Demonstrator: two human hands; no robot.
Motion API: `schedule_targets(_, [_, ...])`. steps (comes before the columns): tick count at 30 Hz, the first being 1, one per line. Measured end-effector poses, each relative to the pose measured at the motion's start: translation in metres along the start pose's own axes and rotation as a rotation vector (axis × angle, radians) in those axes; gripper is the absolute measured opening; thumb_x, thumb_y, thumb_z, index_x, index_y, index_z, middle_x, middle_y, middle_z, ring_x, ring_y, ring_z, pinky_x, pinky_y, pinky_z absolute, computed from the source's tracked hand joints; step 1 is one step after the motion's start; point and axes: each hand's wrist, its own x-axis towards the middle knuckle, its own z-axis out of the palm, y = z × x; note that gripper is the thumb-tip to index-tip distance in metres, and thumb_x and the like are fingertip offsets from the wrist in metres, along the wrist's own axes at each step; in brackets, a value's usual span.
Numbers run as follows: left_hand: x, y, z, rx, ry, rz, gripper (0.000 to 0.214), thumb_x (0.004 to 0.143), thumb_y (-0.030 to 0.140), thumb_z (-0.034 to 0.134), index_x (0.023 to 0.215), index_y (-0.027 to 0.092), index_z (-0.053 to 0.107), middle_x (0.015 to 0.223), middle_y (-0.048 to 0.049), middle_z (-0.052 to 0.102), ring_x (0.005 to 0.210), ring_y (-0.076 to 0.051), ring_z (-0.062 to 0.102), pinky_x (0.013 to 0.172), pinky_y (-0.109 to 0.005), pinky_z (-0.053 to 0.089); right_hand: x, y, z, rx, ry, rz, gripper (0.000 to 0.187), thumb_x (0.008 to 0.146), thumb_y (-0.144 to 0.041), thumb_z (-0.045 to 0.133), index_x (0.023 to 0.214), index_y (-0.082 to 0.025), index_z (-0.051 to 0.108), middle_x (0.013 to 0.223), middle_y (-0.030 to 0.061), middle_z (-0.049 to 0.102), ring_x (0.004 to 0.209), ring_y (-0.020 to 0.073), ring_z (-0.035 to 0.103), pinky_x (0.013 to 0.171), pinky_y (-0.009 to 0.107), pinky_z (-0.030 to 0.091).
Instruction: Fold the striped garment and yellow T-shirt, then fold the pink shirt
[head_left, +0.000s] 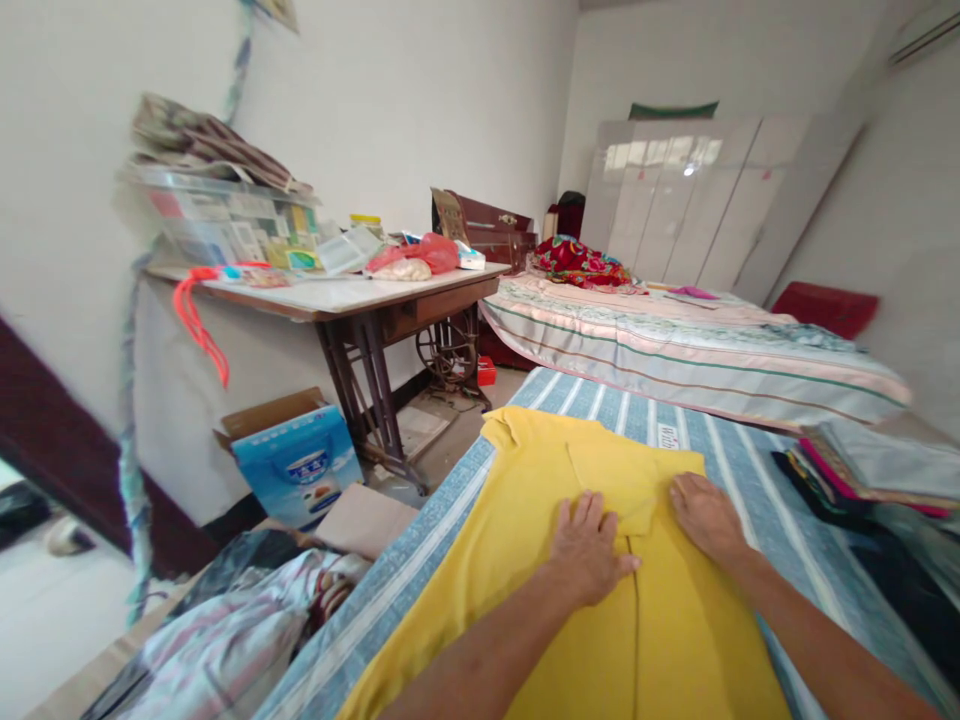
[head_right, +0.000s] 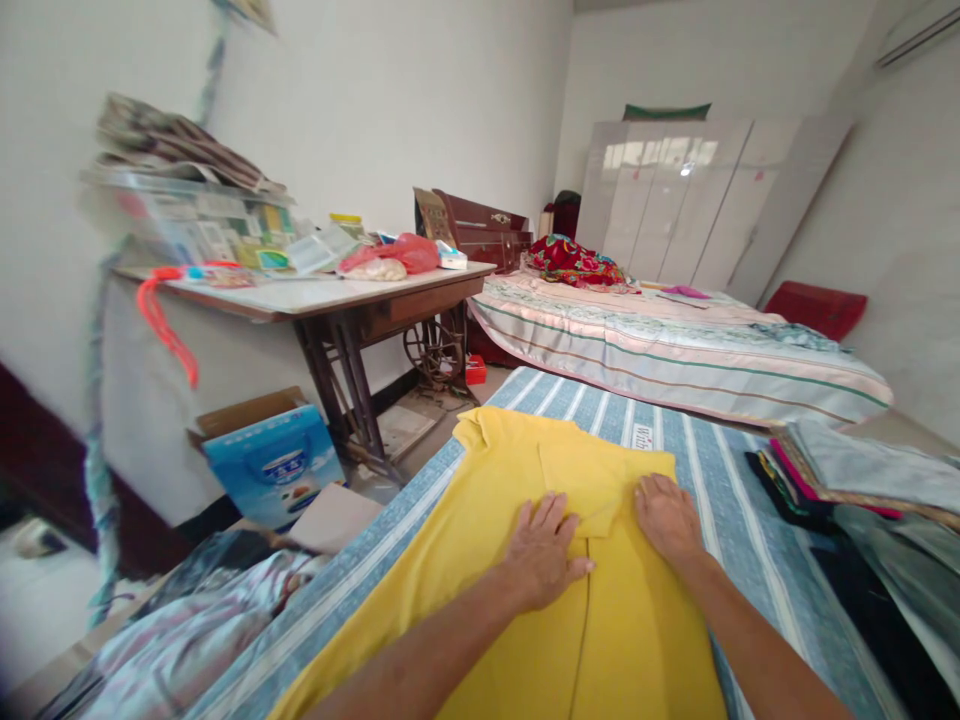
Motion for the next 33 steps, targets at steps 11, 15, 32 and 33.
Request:
schedule_targets(11, [-0.019,-0.011,-0.004,0.025,0.027,0.055,0.07,0.087,0.059,0.032,0.141,0.015,0.032,0.15,-0.0146,0.023,0.139,-0.028,0.015,0.111,-0.05,0.013,-0.041,-0.076,-0.016,0.172,-0.288,-0.081,0.066,0.091,-0.053,0.026,0.142,-0.01,0.032,0.149,0.0138,0.025,0.138,0.0258,0.019,0.11,0.046,0.017])
schedule_targets(15, [-0.033,-0.017,-0.015,0.071,-0.011,0.021,0.066,0.088,0.055,0.032,0.141,0.017,0.033,0.151,-0.0117,0.021,0.139,-0.027,0.014,0.112,-0.048,0.014,-0.043,-0.079,-0.022,0.22,-0.24,-0.061,0.068,0.091,-0.054,0.026,0.142,-0.01,0.03,0.15,0.0139,0.024,0.138,0.0261,0.018,0.11,0.045,0.016])
schedule_targets(32, [-0.061,0.019,-0.026,0.255,-0.085,-0.111,0.06,0.087,0.04,0.034,0.139,0.011,0.038,0.15,-0.0105,0.022,0.139,-0.025,0.014,0.112,-0.045,0.016,-0.094,-0.06,-0.043,0.371,-0.032,0.032,0.056,0.09,-0.044,0.037,0.133,-0.009,0.044,0.143,0.017,0.037,0.134,0.0295,0.028,0.109,0.045,0.022])
schedule_targets(33, [-0.06,0.024,-0.027,0.249,-0.088,-0.107,0.059,0.087,0.04,0.034,0.139,0.011,0.038,0.15,-0.0105,0.022,0.139,-0.025,0.015,0.112,-0.045,0.016,-0.095,-0.054,-0.041,0.366,-0.017,0.055,0.055,0.089,-0.042,0.038,0.132,-0.009,0.047,0.142,0.0171,0.039,0.133,0.0294,0.03,0.109,0.043,0.023])
